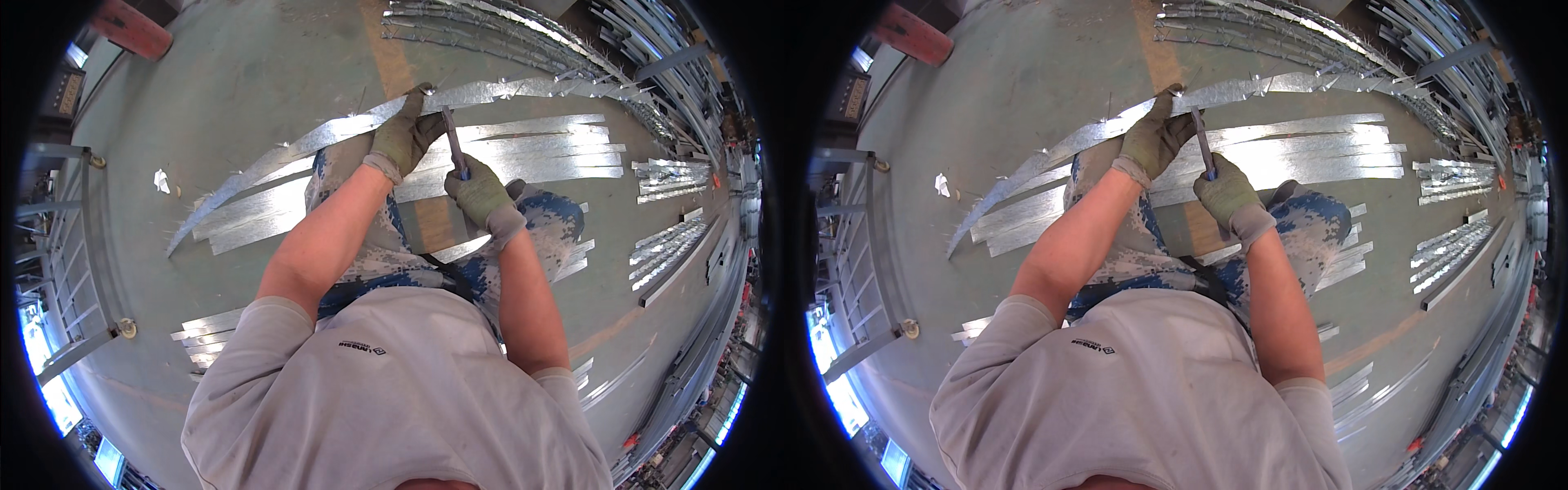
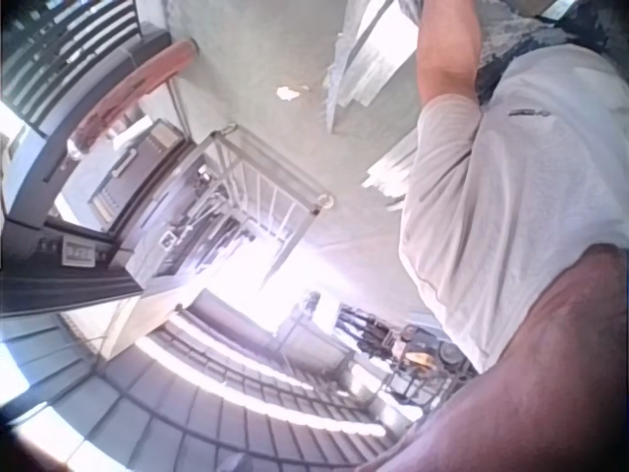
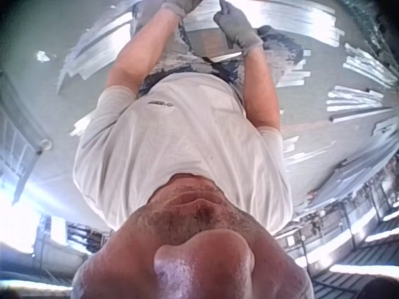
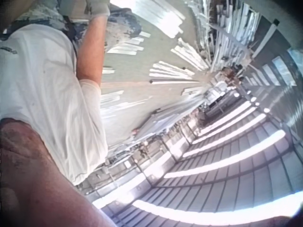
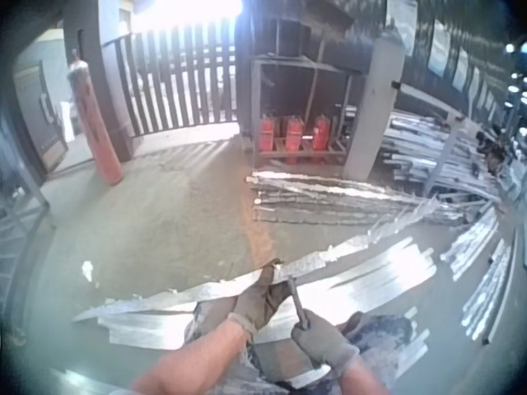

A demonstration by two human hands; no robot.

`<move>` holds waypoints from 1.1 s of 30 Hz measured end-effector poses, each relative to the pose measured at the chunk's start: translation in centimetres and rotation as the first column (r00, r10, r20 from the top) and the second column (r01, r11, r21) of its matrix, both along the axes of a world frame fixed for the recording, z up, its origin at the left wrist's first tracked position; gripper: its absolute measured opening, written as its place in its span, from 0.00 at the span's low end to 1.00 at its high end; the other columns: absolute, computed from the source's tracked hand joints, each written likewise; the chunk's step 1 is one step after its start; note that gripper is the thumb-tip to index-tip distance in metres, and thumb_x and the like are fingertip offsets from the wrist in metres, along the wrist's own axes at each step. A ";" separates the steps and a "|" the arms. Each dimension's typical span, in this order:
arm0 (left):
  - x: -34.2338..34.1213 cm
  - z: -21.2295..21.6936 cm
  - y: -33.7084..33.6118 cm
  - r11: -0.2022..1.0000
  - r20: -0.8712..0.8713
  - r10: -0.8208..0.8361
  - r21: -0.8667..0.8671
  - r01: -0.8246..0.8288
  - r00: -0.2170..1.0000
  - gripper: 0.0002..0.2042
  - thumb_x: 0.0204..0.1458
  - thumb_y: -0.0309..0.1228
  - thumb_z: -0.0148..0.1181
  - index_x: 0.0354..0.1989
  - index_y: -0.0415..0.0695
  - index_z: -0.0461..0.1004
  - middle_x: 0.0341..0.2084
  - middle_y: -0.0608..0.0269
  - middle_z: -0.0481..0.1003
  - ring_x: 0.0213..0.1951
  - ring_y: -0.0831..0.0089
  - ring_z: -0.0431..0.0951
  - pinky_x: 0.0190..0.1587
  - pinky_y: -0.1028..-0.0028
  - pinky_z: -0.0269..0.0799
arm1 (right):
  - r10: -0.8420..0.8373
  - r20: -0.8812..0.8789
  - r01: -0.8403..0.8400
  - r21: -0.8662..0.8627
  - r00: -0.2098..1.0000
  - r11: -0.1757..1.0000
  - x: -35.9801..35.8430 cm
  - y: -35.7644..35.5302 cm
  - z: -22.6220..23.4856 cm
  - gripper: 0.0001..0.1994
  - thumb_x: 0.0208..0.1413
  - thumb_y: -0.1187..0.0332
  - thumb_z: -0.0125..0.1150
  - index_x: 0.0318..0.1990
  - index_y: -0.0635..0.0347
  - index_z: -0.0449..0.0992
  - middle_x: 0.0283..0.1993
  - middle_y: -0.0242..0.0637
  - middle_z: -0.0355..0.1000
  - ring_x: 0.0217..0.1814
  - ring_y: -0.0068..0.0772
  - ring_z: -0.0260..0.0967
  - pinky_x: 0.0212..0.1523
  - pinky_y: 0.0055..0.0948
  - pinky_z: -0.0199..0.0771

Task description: The person kneels on the floor and uses pliers to repeatedly trim small sections from the edge of a long metal strip. The person then stands and moves the trimmed strip to a pile of similar strips.

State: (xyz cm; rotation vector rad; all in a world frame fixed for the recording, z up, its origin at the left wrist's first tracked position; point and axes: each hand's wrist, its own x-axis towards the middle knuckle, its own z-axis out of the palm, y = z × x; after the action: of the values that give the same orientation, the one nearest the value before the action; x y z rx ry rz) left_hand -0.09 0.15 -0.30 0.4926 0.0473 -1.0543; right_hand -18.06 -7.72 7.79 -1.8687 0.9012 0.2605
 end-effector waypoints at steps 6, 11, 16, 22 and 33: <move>-0.2 0.1 0.6 0.998 0.032 0.004 -0.061 -0.002 0.999 0.19 0.79 0.42 0.54 0.70 0.46 0.73 0.55 0.55 0.80 0.58 0.57 0.83 0.65 0.57 0.84 | 0.061 0.022 -0.056 -0.182 0.998 0.982 -0.2 0.0 -0.8 0.21 0.64 0.64 0.57 0.61 0.65 0.76 0.49 0.60 0.81 0.51 0.64 0.81 0.57 0.53 0.80; -0.2 -1.0 0.5 0.983 0.067 -0.052 -0.174 0.063 0.996 0.21 0.80 0.39 0.50 0.75 0.46 0.69 0.60 0.58 0.79 0.64 0.60 0.79 0.72 0.57 0.74 | 0.011 0.315 0.094 -0.317 0.949 0.944 -1.3 0.6 -4.7 0.27 0.60 0.63 0.65 0.64 0.71 0.78 0.48 0.53 0.85 0.55 0.48 0.82 0.68 0.40 0.78; -0.2 -1.0 0.6 0.974 0.079 -0.218 -0.051 0.222 0.973 0.24 0.73 0.49 0.63 0.69 0.47 0.74 0.61 0.59 0.81 0.60 0.59 0.80 0.64 0.58 0.77 | 0.097 0.261 -0.026 -0.265 0.960 0.964 0.1 1.0 -3.4 0.27 0.65 0.64 0.57 0.67 0.74 0.75 0.62 0.65 0.79 0.63 0.67 0.78 0.69 0.49 0.76; -1.5 1.5 -3.4 0.958 0.197 -0.257 0.177 0.224 0.946 0.15 0.70 0.39 0.69 0.56 0.42 0.79 0.43 0.61 0.82 0.41 0.66 0.78 0.48 0.61 0.77 | -0.034 0.132 0.058 -0.183 0.991 0.981 1.0 -0.3 -2.7 0.23 0.60 0.65 0.63 0.59 0.72 0.78 0.58 0.63 0.81 0.63 0.66 0.79 0.63 0.52 0.79; -3.7 4.1 -3.3 0.945 0.165 -0.222 0.279 0.171 0.961 0.15 0.71 0.39 0.67 0.55 0.42 0.78 0.41 0.69 0.78 0.39 0.74 0.73 0.44 0.68 0.72 | -0.618 0.088 -0.135 0.990 0.782 -0.031 -5.1 -2.7 -6.3 0.17 0.77 0.56 0.62 0.58 0.62 0.81 0.51 0.42 0.85 0.51 0.34 0.84 0.53 0.35 0.87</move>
State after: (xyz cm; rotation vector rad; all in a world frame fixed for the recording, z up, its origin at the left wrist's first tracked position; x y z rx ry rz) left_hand -3.76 -3.16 3.81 0.8541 -0.0378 -1.1982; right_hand -23.13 -10.46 1.45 -0.2159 0.3495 0.0464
